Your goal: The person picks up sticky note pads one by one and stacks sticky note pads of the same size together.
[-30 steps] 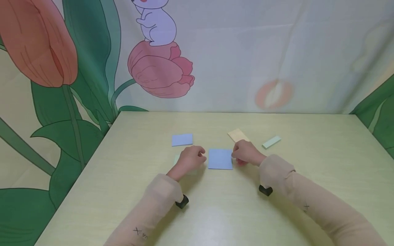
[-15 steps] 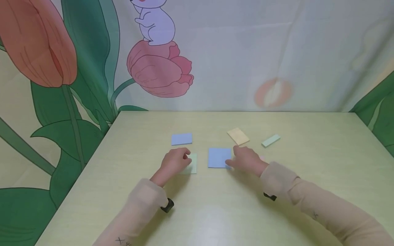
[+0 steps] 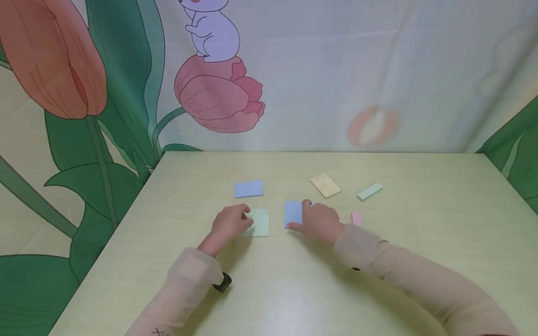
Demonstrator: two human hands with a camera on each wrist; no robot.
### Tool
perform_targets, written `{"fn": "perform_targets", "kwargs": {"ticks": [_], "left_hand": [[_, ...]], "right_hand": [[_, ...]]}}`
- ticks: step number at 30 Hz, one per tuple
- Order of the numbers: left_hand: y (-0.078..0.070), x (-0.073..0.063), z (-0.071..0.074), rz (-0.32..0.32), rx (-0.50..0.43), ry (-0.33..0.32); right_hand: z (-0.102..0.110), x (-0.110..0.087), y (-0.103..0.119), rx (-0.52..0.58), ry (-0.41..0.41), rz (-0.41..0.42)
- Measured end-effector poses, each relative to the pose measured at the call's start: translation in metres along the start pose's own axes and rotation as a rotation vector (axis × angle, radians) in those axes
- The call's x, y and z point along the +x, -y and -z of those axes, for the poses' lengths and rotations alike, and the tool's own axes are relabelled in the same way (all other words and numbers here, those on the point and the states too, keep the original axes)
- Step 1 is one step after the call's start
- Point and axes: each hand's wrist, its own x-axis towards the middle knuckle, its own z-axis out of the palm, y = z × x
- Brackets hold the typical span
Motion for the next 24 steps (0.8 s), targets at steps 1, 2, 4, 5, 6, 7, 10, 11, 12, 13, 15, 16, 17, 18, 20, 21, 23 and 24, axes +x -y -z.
{"fn": "perform_targets", "kwargs": {"ticks": [1, 2, 4, 5, 6, 7, 10, 11, 12, 13, 15, 16, 17, 18, 20, 21, 23, 24], "left_hand": [[0.001, 0.000, 0.000, 0.004, -0.001, -0.001], [0.002, 0.000, 0.000, 0.008, -0.001, 0.000], [0.003, 0.000, -0.001, 0.009, 0.001, -0.001], [0.003, 0.000, -0.001, 0.012, 0.000, 0.000], [0.003, -0.001, -0.001, 0.016, -0.003, 0.001], [0.004, -0.001, -0.001, 0.016, -0.003, 0.004], [0.004, -0.002, -0.001, 0.022, -0.010, 0.010], [0.004, -0.002, -0.001, 0.027, -0.013, 0.012], [0.004, -0.002, -0.001, 0.028, -0.012, 0.012], [0.004, -0.002, -0.002, 0.028, -0.013, 0.012], [0.005, -0.002, -0.002, 0.031, -0.013, 0.008], [0.005, -0.002, -0.002, 0.033, -0.012, 0.007], [0.006, -0.001, -0.003, 0.034, -0.011, 0.007], [0.006, -0.001, -0.003, 0.034, -0.010, 0.007], [0.006, -0.001, -0.003, 0.037, -0.010, 0.010], [0.006, 0.000, -0.003, 0.039, -0.009, 0.012], [0.006, -0.001, -0.003, 0.041, -0.008, 0.014], [0.006, -0.001, -0.003, 0.041, -0.008, 0.015]], "right_hand": [[-0.001, 0.000, 0.002, -0.010, -0.017, 0.009], [-0.002, 0.001, 0.003, -0.023, -0.032, 0.016], [-0.003, 0.002, 0.006, -0.050, -0.059, 0.028], [-0.003, 0.003, 0.007, -0.055, -0.071, 0.030], [-0.004, 0.004, 0.009, -0.058, -0.082, 0.029], [-0.004, 0.005, 0.010, -0.062, -0.094, 0.029], [-0.005, 0.006, 0.012, -0.070, -0.109, 0.021], [-0.006, 0.007, 0.012, -0.069, -0.112, 0.017], [-0.006, 0.007, 0.013, -0.072, -0.114, 0.013], [-0.007, 0.008, 0.013, -0.079, -0.112, 0.008], [-0.008, 0.009, 0.014, -0.093, -0.105, 0.002], [-0.008, 0.009, 0.014, -0.097, -0.107, 0.000], [-0.008, 0.009, 0.015, -0.100, -0.107, -0.003], [-0.008, 0.009, 0.015, -0.107, -0.107, -0.004], [-0.009, 0.010, 0.016, -0.121, -0.108, -0.005], [-0.009, 0.010, 0.016, -0.126, -0.110, -0.006], [-0.010, 0.011, 0.017, -0.138, -0.110, -0.011], [-0.010, 0.011, 0.017, -0.146, -0.112, -0.011]]}}
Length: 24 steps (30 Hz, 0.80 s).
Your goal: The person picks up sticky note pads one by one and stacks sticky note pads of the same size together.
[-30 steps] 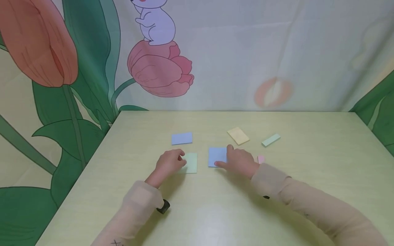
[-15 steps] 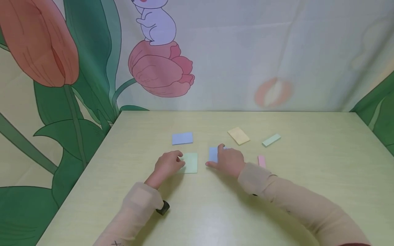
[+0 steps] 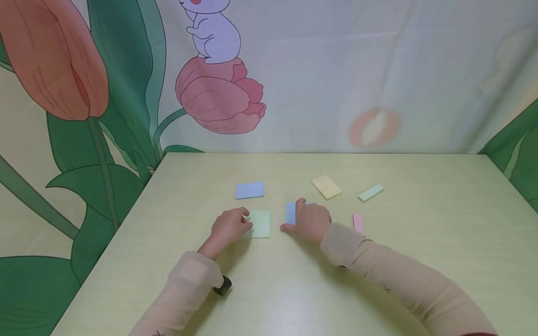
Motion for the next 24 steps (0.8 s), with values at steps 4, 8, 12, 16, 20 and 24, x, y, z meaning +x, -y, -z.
{"fn": "perform_targets", "kwargs": {"ticks": [4, 8, 12, 16, 20, 24], "left_hand": [[-0.001, -0.001, 0.000, 0.001, 0.001, 0.000], [-0.001, -0.001, 0.000, 0.003, 0.001, 0.003], [-0.002, -0.001, 0.001, 0.009, 0.000, 0.003], [-0.003, -0.003, 0.001, -0.001, -0.001, 0.000], [-0.009, -0.005, -0.001, -0.042, -0.024, -0.004], [-0.022, -0.008, -0.009, -0.116, -0.100, 0.006]], "right_hand": [[-0.002, 0.001, 0.000, -0.005, -0.008, 0.002], [-0.001, 0.004, -0.003, 0.000, -0.002, -0.003], [0.008, 0.005, -0.007, 0.029, 0.033, -0.030], [0.016, 0.005, -0.013, 0.052, 0.090, -0.026], [0.018, 0.008, -0.021, 0.098, 0.158, -0.025], [0.020, 0.013, -0.030, 0.177, 0.202, -0.062]]}}
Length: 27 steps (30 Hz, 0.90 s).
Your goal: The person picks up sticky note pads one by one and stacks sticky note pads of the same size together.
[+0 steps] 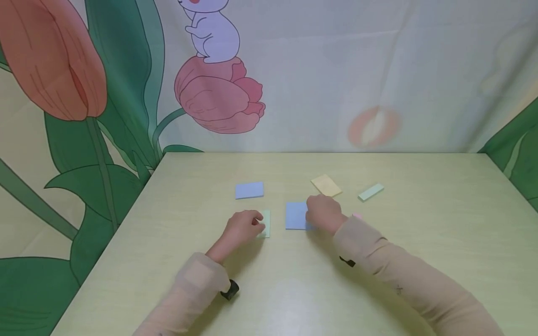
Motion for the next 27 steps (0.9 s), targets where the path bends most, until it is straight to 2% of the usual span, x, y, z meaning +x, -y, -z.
{"fn": "perform_targets", "kwargs": {"ticks": [3, 6, 11, 17, 27], "left_hand": [[-0.009, 0.001, -0.010, -0.047, -0.068, 0.027], [-0.018, 0.005, -0.018, -0.061, -0.113, 0.046], [-0.027, 0.014, -0.027, -0.066, -0.114, 0.073], [-0.030, 0.021, -0.034, -0.074, -0.091, 0.113], [-0.035, 0.026, -0.034, -0.059, -0.120, 0.127]], "right_hand": [[0.003, 0.004, -0.007, 0.064, 0.010, -0.028], [0.004, 0.008, -0.014, 0.132, 0.023, -0.054], [0.002, 0.012, -0.022, 0.213, 0.040, -0.080], [-0.003, 0.017, -0.027, 0.231, 0.057, -0.076], [-0.003, 0.020, -0.025, 0.230, 0.058, -0.062]]}}
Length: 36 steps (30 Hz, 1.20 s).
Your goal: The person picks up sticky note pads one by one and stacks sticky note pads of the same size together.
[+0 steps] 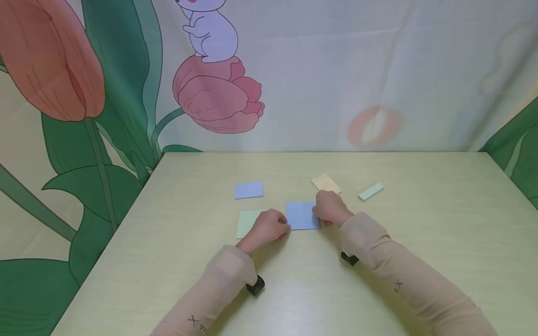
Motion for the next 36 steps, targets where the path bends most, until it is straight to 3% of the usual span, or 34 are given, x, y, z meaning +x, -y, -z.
{"fn": "perform_targets", "kwargs": {"ticks": [12, 23, 27, 32, 36], "left_hand": [[-0.004, -0.002, -0.006, 0.013, 0.012, 0.021], [-0.008, -0.008, -0.008, -0.023, 0.050, 0.030], [-0.010, -0.010, -0.003, -0.028, 0.079, -0.006], [-0.009, -0.006, 0.005, -0.041, 0.073, -0.076], [-0.008, -0.001, 0.008, -0.075, 0.081, -0.063]], "right_hand": [[-0.002, 0.001, 0.000, -0.033, -0.015, -0.014], [-0.001, -0.001, 0.003, -0.034, -0.021, -0.022], [0.004, -0.006, 0.002, -0.029, -0.028, -0.002], [0.012, -0.011, -0.008, -0.006, 0.051, 0.034], [0.015, -0.016, -0.020, 0.041, 0.172, 0.010]]}}
